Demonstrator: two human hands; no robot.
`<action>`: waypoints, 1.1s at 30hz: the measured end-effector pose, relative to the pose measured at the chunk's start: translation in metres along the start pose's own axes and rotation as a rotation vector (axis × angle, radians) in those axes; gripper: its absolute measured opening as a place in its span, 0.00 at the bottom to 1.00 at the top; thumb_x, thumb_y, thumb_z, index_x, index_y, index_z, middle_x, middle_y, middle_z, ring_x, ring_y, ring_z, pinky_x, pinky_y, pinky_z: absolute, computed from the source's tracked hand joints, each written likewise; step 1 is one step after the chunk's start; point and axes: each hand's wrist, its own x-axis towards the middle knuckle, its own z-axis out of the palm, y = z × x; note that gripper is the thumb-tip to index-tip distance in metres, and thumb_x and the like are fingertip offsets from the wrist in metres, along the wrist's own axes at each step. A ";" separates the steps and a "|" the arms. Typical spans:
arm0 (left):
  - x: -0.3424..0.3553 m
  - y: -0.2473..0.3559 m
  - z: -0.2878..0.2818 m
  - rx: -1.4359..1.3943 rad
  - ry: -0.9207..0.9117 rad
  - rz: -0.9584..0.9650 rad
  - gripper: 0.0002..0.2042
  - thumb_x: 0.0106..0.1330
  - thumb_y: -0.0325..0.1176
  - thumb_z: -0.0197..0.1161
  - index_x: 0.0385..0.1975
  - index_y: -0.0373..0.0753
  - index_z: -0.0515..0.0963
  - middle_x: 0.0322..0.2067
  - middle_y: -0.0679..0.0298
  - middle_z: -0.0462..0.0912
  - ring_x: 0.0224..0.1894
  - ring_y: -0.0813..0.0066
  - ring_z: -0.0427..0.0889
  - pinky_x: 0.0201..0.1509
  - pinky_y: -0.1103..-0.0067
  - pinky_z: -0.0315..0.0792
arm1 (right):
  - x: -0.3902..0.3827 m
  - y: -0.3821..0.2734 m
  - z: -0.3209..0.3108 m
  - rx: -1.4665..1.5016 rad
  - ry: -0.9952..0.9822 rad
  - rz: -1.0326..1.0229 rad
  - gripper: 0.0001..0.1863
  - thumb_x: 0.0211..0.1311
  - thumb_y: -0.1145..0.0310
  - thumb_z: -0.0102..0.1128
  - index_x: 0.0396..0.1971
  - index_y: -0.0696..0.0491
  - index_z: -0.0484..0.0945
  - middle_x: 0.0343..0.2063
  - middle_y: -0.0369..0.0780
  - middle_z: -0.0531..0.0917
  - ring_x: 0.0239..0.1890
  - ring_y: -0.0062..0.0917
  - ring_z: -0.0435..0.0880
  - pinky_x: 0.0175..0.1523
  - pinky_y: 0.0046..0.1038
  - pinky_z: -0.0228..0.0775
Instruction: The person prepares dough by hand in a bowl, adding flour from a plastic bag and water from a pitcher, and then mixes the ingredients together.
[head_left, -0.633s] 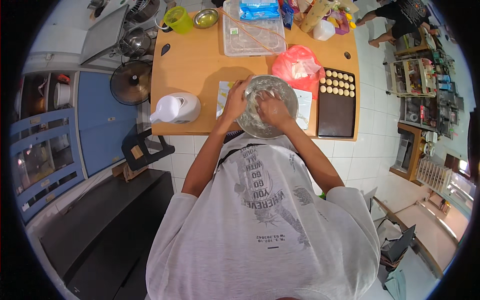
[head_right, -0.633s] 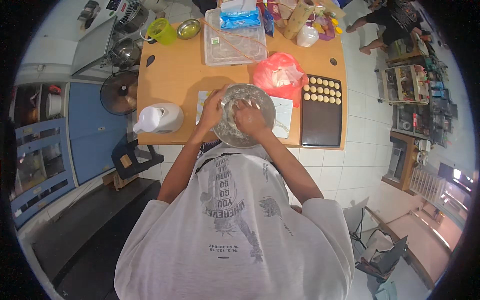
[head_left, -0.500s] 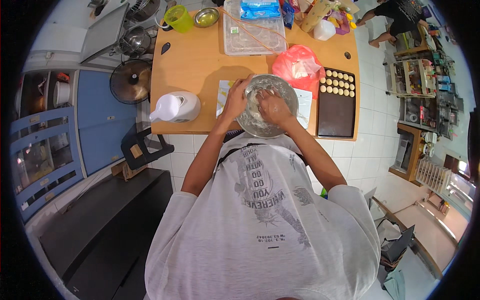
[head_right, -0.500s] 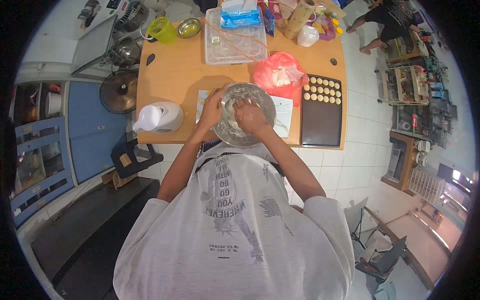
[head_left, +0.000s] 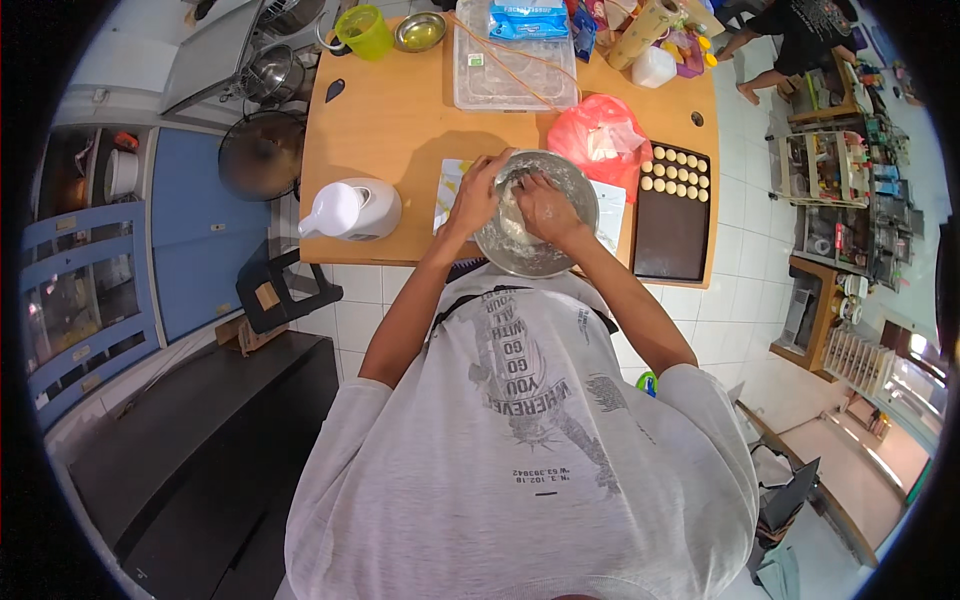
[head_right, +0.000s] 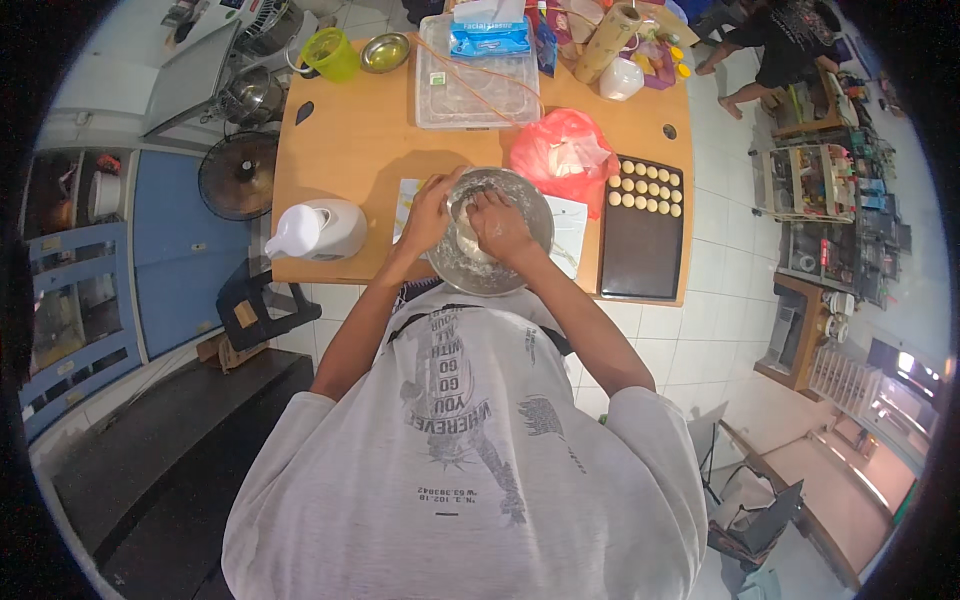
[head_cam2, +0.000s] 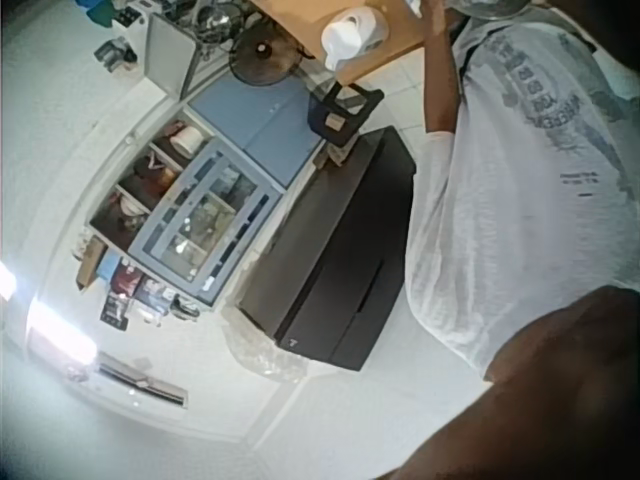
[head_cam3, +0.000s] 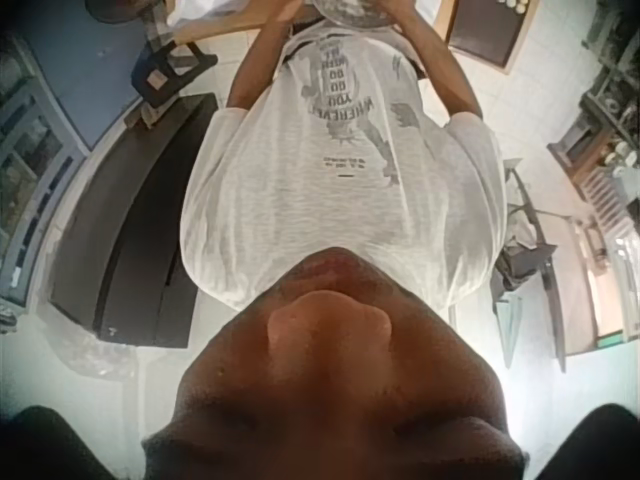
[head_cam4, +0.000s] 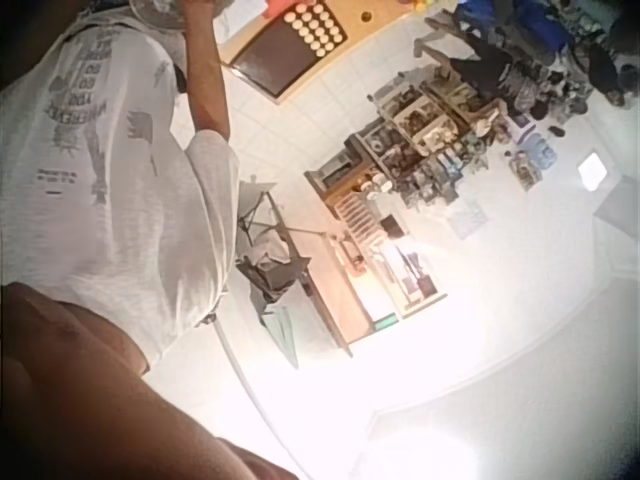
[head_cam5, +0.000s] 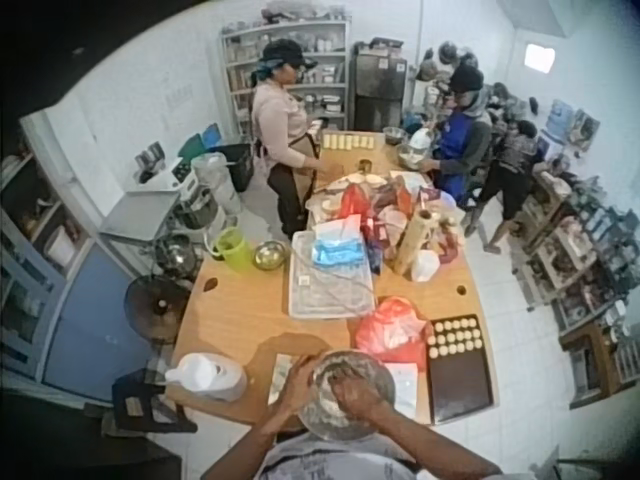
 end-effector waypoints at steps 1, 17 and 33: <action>0.000 -0.001 0.000 0.004 0.004 0.006 0.38 0.51 0.06 0.51 0.67 0.39 0.74 0.47 0.45 0.79 0.52 0.45 0.80 0.56 0.63 0.74 | -0.001 0.000 0.001 -0.003 0.022 -0.003 0.20 0.56 0.72 0.60 0.50 0.59 0.81 0.54 0.54 0.81 0.62 0.48 0.77 0.73 0.46 0.64; 0.000 -0.001 -0.001 -0.015 -0.010 0.012 0.38 0.52 0.07 0.53 0.68 0.39 0.73 0.48 0.45 0.79 0.52 0.44 0.80 0.56 0.63 0.75 | 0.007 -0.005 -0.017 -0.172 0.041 0.026 0.19 0.57 0.72 0.60 0.50 0.55 0.81 0.57 0.48 0.80 0.61 0.41 0.77 0.59 0.53 0.68; 0.000 -0.001 -0.002 -0.031 -0.018 -0.014 0.38 0.51 0.08 0.52 0.67 0.38 0.74 0.47 0.46 0.80 0.51 0.46 0.81 0.55 0.64 0.75 | -0.018 -0.001 -0.091 -0.044 0.028 0.026 0.20 0.60 0.70 0.65 0.53 0.55 0.78 0.43 0.44 0.83 0.55 0.37 0.80 0.54 0.48 0.67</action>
